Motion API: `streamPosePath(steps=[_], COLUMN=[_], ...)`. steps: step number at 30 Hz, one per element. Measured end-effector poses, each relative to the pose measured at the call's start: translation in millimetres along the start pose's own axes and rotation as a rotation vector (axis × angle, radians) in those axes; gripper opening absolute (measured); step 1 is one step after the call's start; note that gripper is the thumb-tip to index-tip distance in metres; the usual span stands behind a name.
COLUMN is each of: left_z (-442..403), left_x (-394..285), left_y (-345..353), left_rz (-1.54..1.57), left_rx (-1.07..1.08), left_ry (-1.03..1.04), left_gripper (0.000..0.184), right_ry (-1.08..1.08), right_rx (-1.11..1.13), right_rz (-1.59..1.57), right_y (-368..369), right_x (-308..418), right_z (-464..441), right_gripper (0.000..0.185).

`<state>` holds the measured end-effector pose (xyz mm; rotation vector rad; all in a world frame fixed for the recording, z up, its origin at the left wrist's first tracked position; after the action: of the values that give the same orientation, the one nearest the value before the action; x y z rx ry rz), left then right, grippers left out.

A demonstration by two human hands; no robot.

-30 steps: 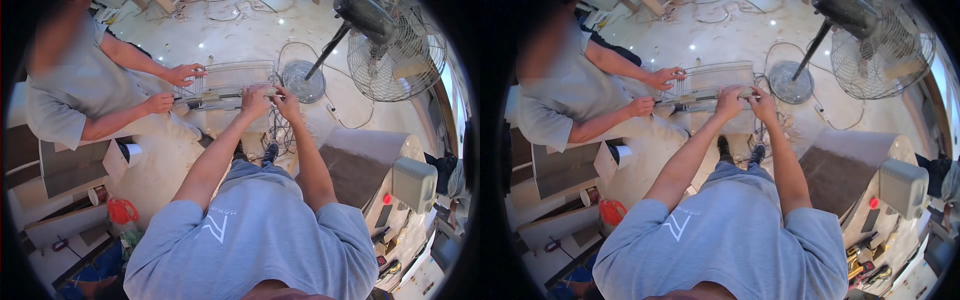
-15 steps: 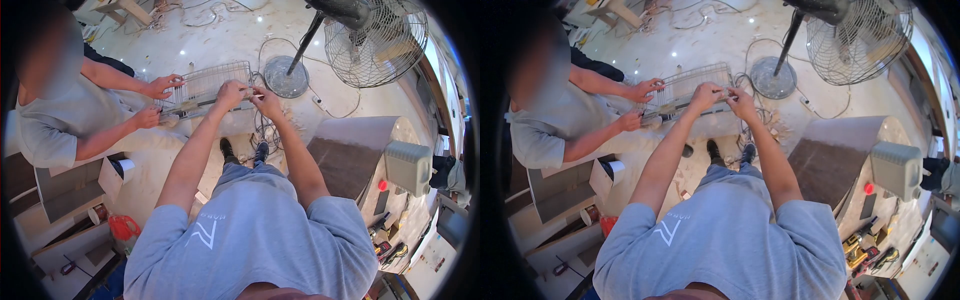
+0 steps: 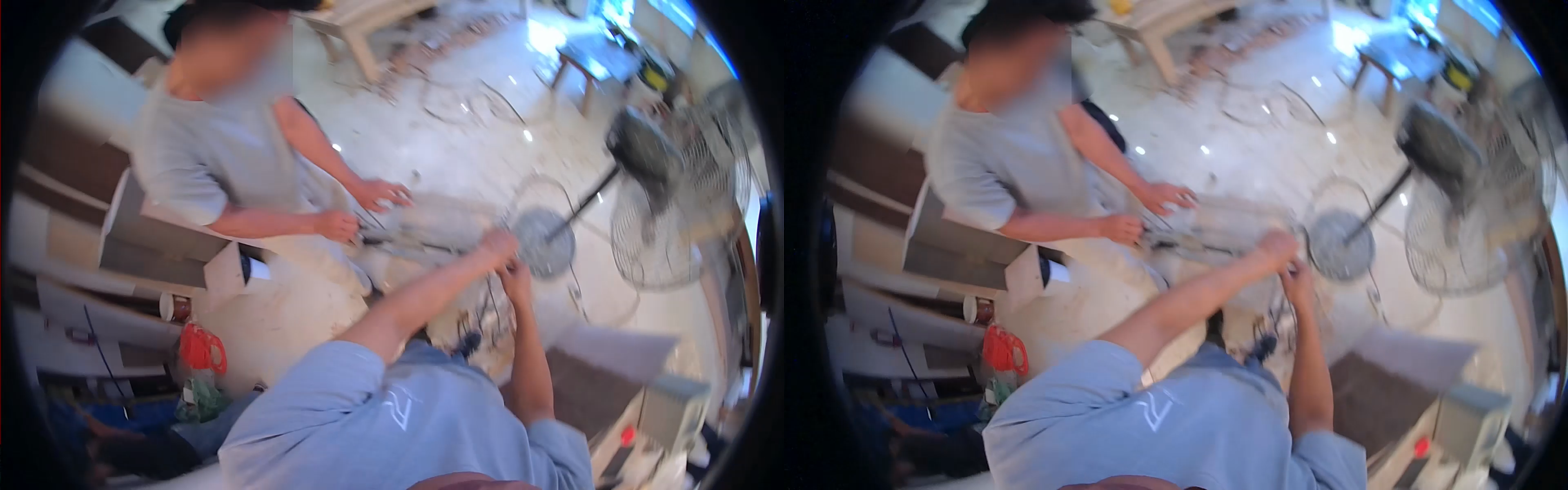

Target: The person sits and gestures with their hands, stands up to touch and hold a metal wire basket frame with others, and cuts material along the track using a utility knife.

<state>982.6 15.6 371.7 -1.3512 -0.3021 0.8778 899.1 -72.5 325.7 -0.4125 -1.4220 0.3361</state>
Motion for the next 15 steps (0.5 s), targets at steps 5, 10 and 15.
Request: streamPosePath(steps=[5, 10, 15], left_z=[9, 17, 17], left_x=[12, 2, -5], left_y=[9, 2, -10], left_rz=[0.050, 0.029, 0.052], left_rx=[-0.110, -0.030, 0.072], left_ry=[-0.151, -0.106, -0.012], left_gripper=[0.022, 0.023, 0.029], right_ry=[-0.030, -0.123, -0.185], right_rx=[-0.091, -0.120, -0.213], right_rz=[-0.086, 0.026, 0.122], right_y=[10, 10, 17], right_x=[-7, -19, -42], right_z=[-2, -8, -13], right_gripper=[0.027, 0.026, 0.034])
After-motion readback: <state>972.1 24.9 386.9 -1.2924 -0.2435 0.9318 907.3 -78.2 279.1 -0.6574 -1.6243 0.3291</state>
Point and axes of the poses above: each hand's wrist, its own z-axis away from the middle knuckle, its own y-axis out of the palm, x = y × z, the point moved 3 cm from there along -z, towards the middle knuckle, and after that the axes turned 6 degrees about z, right-handed, at the moved point
